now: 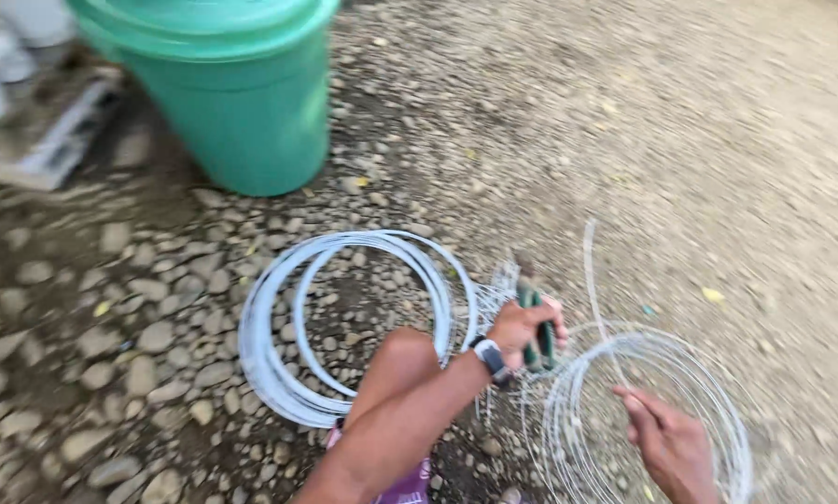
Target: Cutting small pieces of wire from a coil using wire cutters
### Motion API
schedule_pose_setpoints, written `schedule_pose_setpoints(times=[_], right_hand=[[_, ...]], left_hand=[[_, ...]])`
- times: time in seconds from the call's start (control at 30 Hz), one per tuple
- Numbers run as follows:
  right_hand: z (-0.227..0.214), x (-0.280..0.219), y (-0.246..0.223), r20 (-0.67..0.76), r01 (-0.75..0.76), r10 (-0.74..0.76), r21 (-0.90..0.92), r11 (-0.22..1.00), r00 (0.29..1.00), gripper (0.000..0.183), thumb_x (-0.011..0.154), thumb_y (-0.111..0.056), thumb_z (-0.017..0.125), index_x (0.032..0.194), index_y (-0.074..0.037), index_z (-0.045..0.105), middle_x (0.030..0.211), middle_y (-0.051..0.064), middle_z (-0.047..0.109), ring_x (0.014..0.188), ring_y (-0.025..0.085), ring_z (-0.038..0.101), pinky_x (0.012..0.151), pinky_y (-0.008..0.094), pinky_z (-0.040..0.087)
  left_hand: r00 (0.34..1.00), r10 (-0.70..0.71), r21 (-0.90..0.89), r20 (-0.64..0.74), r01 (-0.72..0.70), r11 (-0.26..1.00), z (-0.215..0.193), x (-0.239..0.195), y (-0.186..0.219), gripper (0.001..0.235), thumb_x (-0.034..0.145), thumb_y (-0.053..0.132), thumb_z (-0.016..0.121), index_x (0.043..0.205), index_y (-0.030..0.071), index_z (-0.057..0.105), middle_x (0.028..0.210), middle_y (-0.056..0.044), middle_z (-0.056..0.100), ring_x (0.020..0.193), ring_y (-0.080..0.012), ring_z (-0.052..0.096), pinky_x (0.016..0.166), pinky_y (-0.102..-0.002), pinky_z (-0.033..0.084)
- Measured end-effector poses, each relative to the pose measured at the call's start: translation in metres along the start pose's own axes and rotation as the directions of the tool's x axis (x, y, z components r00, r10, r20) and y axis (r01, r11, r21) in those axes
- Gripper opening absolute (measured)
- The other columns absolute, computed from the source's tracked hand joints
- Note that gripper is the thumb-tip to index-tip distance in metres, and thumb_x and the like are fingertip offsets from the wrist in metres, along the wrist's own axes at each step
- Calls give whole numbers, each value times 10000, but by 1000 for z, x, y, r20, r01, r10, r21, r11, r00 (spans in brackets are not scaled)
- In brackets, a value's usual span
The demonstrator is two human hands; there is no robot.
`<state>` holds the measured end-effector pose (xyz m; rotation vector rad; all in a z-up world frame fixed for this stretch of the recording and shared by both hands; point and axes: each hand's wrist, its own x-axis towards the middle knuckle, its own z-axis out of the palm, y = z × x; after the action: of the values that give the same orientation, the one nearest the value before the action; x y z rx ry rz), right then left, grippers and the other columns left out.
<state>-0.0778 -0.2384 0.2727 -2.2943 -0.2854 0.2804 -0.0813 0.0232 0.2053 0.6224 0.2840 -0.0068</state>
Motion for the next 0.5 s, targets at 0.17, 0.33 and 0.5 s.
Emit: schedule_pose_setpoints(times=[0.17,0.33,0.5], right_hand=[[3,-8,-23,0,-110,110,6,994,994,248,953,-132,667,1137,-125,833,527,125,678,448,170,550,380,284,341],[2,-8,-19,87,-59,52,81,995,995,241,935,-137,660,1087,-104,844,544,134,692,399,171,474,311,286,300],[-1,-12,-12,106,-81,69,111,991,992,232,916,-147,689,1072,-114,858,532,145,695,402,177,496,310,280,320]], left_hand=[[992,-89,-69,90,95,993,25,-40,31,209,833,134,773,959,-9,688,796,-120,713,613,-218,686,569,-340,596],[991,-81,-117,104,93,989,25,-37,24,339,838,282,787,1046,21,726,848,-85,698,641,-203,666,582,-343,573],[993,-42,-301,112,74,951,23,-31,27,307,864,196,772,1086,35,634,1026,-127,752,704,-155,681,617,-337,621]])
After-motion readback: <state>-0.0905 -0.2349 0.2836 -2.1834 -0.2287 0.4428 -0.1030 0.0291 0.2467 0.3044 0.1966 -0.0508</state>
